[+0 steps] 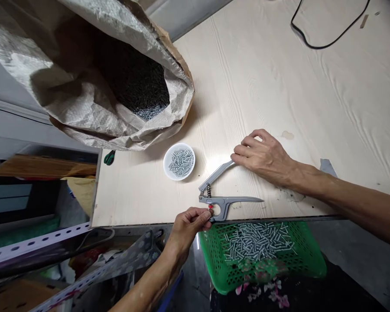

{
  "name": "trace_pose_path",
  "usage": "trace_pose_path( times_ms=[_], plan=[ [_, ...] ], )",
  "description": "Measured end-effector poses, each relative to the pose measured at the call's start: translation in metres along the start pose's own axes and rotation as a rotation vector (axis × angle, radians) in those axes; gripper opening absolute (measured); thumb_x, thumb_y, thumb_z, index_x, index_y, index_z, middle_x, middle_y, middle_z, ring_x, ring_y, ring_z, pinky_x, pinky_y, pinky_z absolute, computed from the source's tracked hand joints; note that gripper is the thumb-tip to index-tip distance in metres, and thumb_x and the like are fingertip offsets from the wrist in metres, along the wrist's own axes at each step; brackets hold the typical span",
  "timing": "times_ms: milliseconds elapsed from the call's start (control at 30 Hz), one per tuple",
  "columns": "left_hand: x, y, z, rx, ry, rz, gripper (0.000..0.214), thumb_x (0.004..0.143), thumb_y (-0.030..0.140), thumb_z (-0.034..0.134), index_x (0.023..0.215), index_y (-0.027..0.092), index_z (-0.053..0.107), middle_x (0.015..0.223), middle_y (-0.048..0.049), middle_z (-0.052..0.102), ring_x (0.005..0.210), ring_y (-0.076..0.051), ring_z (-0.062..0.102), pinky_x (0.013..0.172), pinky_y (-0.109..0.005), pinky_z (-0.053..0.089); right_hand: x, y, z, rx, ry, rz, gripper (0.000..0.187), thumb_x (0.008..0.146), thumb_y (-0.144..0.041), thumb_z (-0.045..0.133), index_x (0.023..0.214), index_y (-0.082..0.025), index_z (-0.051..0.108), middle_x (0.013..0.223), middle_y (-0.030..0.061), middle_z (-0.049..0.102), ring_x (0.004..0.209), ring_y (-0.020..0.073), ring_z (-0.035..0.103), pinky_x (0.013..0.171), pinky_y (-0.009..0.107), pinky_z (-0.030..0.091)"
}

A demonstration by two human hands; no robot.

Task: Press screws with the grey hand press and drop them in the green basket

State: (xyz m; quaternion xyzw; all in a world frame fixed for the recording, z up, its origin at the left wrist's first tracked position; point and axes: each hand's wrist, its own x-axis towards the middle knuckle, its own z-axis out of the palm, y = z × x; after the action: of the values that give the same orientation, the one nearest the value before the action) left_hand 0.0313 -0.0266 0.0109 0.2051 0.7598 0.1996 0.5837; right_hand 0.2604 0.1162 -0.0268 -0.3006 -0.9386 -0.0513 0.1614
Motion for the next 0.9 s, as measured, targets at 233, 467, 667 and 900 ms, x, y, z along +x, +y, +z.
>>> trace_pose_path(
  times_ms=[233,467,667,900],
  plan=[
    [-0.003,-0.002,0.000,0.003,0.020,0.046,0.046,0.053,0.053,0.082,0.074,0.014,0.071,0.057,0.0004,0.063,0.058,-0.010,0.055,0.062,-0.023,0.044,0.003,-0.003,-0.020,-0.001,0.094,-0.018,0.031,0.093,-0.008,0.036,0.084,-0.020,0.064,0.074,0.0007,0.062,0.075,0.0154,0.047,0.081,0.037,0.026],
    [-0.002,-0.002,0.002,0.070,0.029,0.088,0.043,0.057,0.052,0.079,0.076,0.015,0.071,0.061,0.0006,0.063,0.057,-0.010,0.056,0.061,-0.023,0.046,0.001,-0.002,-0.026,0.019,0.083,-0.015,0.031,0.091,-0.009,0.037,0.089,-0.022,0.065,0.077,0.0007,0.064,0.077,0.0161,0.048,0.084,0.040,0.027],
    [0.005,0.001,-0.001,0.226,-0.004,0.149,0.037,0.062,0.049,0.075,0.075,0.015,0.070,0.071,-0.0018,0.066,0.055,-0.012,0.060,0.058,-0.025,0.048,0.001,-0.002,-0.019,0.044,0.026,0.012,0.033,0.091,-0.007,0.036,0.082,-0.020,0.065,0.076,0.0015,0.063,0.076,0.0158,0.047,0.085,0.039,0.026],
    [0.007,0.018,0.003,0.279,-0.057,-0.057,0.021,0.071,0.034,0.071,0.069,0.015,0.062,0.049,0.0005,0.061,0.049,-0.011,0.058,0.055,-0.022,0.048,-0.002,-0.001,-0.006,0.092,-0.176,0.058,0.030,0.090,-0.004,0.037,0.080,-0.019,0.062,0.080,0.0035,0.063,0.078,0.0172,0.049,0.081,0.037,0.028]
  ],
)
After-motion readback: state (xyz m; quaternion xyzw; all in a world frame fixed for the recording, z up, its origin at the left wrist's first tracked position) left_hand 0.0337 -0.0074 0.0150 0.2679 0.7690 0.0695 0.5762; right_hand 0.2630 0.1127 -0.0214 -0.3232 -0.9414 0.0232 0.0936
